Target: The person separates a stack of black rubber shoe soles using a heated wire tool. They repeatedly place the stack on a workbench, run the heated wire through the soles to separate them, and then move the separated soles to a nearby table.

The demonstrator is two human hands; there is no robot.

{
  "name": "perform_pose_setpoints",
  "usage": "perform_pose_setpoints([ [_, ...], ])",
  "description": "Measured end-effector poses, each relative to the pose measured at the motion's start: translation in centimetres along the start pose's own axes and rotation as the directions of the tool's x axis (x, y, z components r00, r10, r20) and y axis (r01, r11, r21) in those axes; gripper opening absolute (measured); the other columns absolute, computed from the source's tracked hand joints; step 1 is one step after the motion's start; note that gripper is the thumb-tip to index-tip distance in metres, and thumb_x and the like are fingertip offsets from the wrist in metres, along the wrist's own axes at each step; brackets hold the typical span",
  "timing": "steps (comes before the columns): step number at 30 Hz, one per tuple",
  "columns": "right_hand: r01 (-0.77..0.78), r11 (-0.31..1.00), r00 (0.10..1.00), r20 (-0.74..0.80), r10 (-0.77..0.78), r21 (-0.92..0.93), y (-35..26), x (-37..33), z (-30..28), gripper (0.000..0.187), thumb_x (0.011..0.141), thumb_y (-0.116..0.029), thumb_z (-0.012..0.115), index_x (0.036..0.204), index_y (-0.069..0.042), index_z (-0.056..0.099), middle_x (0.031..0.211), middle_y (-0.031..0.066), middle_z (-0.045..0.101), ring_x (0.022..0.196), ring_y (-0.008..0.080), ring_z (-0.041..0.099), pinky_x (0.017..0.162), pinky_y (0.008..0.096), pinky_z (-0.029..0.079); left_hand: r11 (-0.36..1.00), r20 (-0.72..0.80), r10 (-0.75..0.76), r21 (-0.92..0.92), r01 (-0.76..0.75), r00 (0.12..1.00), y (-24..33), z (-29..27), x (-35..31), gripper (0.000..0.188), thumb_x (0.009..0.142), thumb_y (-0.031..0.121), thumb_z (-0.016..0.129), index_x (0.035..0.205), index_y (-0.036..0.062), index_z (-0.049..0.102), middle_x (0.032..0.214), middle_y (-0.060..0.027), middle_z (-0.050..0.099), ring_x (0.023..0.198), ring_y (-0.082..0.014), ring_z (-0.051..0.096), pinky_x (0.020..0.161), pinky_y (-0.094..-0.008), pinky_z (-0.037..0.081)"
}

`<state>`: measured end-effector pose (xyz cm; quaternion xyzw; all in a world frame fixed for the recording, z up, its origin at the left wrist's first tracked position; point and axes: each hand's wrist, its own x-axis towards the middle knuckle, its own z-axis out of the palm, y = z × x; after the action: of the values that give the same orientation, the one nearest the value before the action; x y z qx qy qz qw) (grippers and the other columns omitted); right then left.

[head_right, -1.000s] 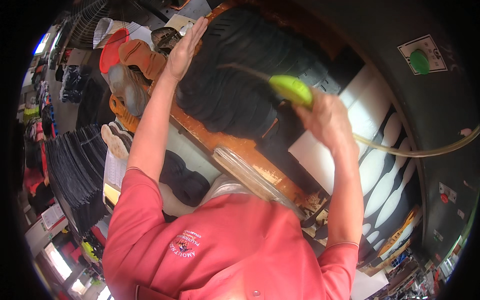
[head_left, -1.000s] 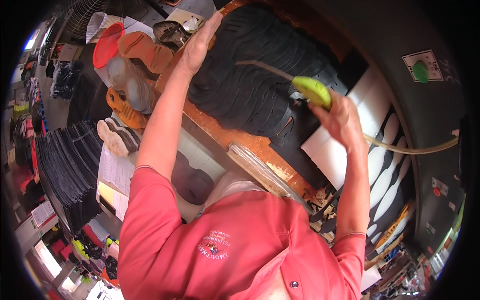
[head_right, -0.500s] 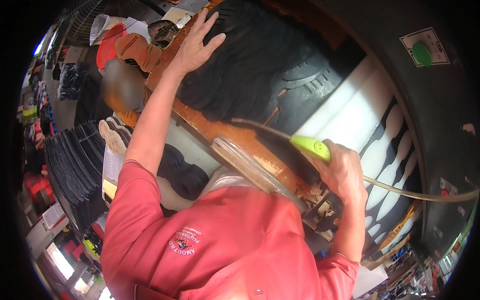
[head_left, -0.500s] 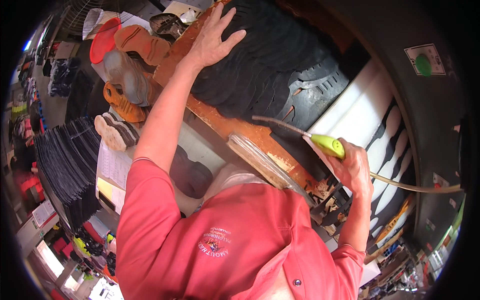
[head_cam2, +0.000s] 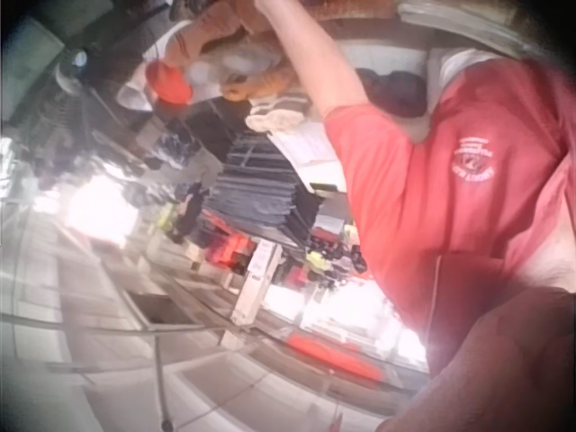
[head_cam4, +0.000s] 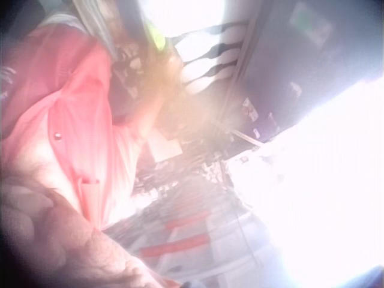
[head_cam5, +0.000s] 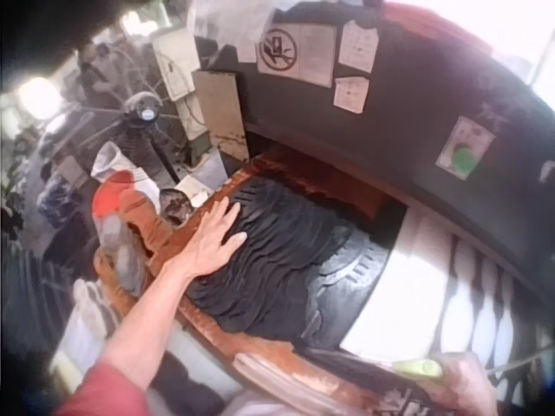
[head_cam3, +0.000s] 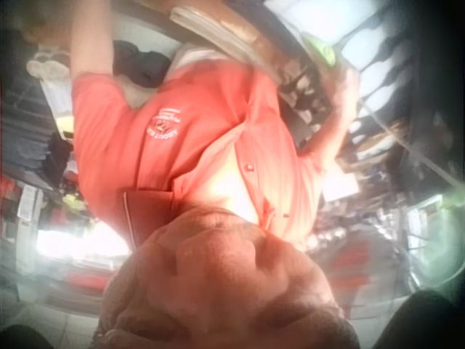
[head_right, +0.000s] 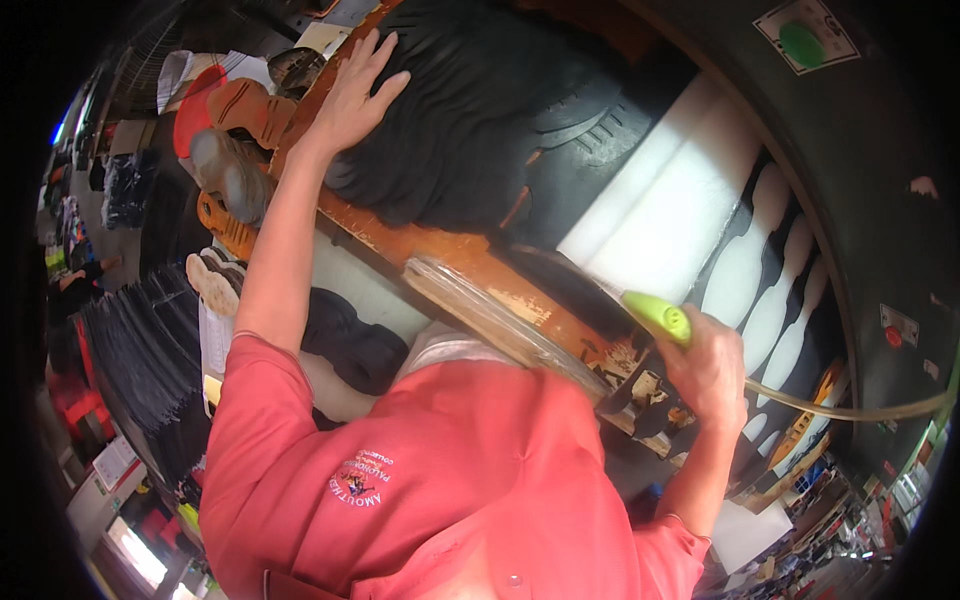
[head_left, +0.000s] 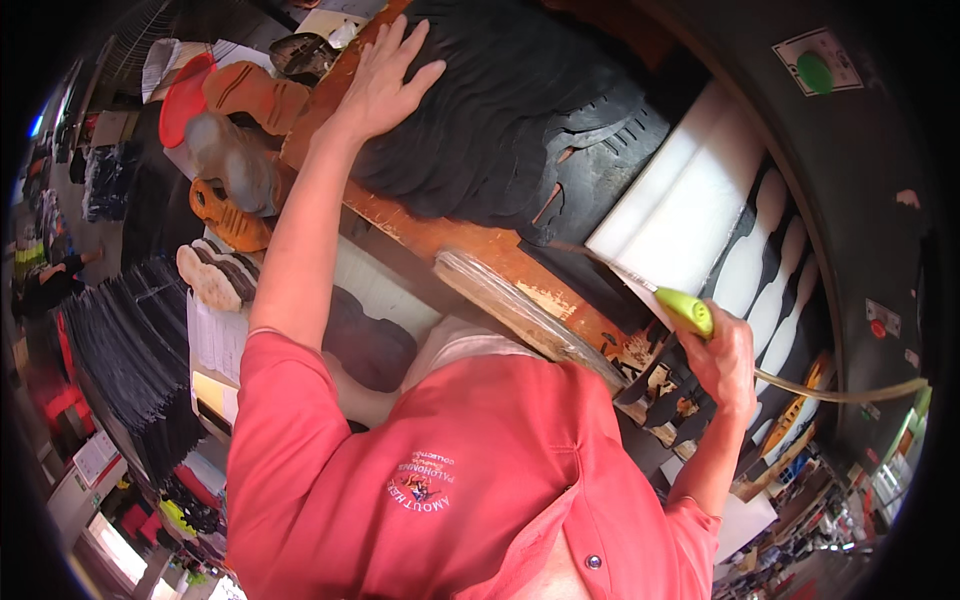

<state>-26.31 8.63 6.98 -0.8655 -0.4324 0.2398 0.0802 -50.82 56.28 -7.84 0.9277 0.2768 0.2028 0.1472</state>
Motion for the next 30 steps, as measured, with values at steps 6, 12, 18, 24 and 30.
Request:
perform_pose_setpoints([
  [6,0.032,0.998,0.989,-0.146,-0.024,0.052,-0.8,0.2,0.9,0.024,0.089,-0.017,0.083,0.104,-0.002,0.070,0.090,0.0237,0.073,0.084,0.0476,0.070,0.074,0.0529,0.055,0.987,-0.033,-0.045,-0.158,0.040,0.998,1.6,-1.7,-1.8,0.067,0.110,0.050,0.056,0.166,0.0140,0.045,0.175,-0.0255,0.030,0.164,-0.0433,0.024,0.134,-0.0531,0.018],
  [12,0.115,0.986,0.985,-0.141,-0.098,0.119,-4.9,2.2,2.0,0.026,0.091,-0.018,0.082,0.107,-0.001,0.069,0.089,0.0245,0.072,0.084,0.0482,0.070,0.074,0.0534,0.055,0.966,0.056,-0.106,-0.232,0.117,0.993,2.3,-3.7,-1.7,0.062,0.111,0.040,0.056,0.165,0.0119,0.047,0.176,-0.0251,0.030,0.165,-0.0410,0.024,0.134,-0.0519,0.017],
  [18,0.127,0.977,0.974,-0.210,-0.090,0.171,-8.4,4.4,0.5,0.026,0.095,-0.021,0.079,0.110,-0.002,0.071,0.088,0.0273,0.073,0.085,0.0494,0.071,0.074,0.0537,0.056,0.958,0.079,-0.062,-0.273,0.082,0.995,2.7,-5.9,-2.7,0.064,0.111,0.040,0.053,0.167,0.0109,0.042,0.177,-0.0237,0.027,0.165,-0.0394,0.023,0.135,-0.0508,0.015],
  [24,0.171,0.974,0.924,-0.366,-0.106,0.150,-9.8,11.8,-1.0,0.028,0.095,-0.017,0.078,0.115,0.002,0.072,0.089,0.0292,0.074,0.085,0.0489,0.073,0.077,0.0523,0.057,0.978,0.060,-0.112,-0.168,0.121,0.992,2.1,-6.5,-2.5,0.065,0.111,0.038,0.052,0.168,0.0107,0.040,0.178,-0.0232,0.025,0.166,-0.0379,0.020,0.135,-0.0501,0.013],
  [30,0.227,0.970,0.923,-0.337,-0.186,0.086,-13.3,17.2,-1.4,0.028,0.096,-0.019,0.079,0.113,0.002,0.071,0.092,0.0277,0.075,0.085,0.0468,0.073,0.078,0.0507,0.056,0.991,-0.004,-0.088,-0.098,0.088,0.996,1.5,-5.8,-1.8,0.065,0.112,0.035,0.052,0.168,0.0066,0.039,0.178,-0.0252,0.025,0.166,-0.0391,0.020,0.135,-0.0511,0.015],
])
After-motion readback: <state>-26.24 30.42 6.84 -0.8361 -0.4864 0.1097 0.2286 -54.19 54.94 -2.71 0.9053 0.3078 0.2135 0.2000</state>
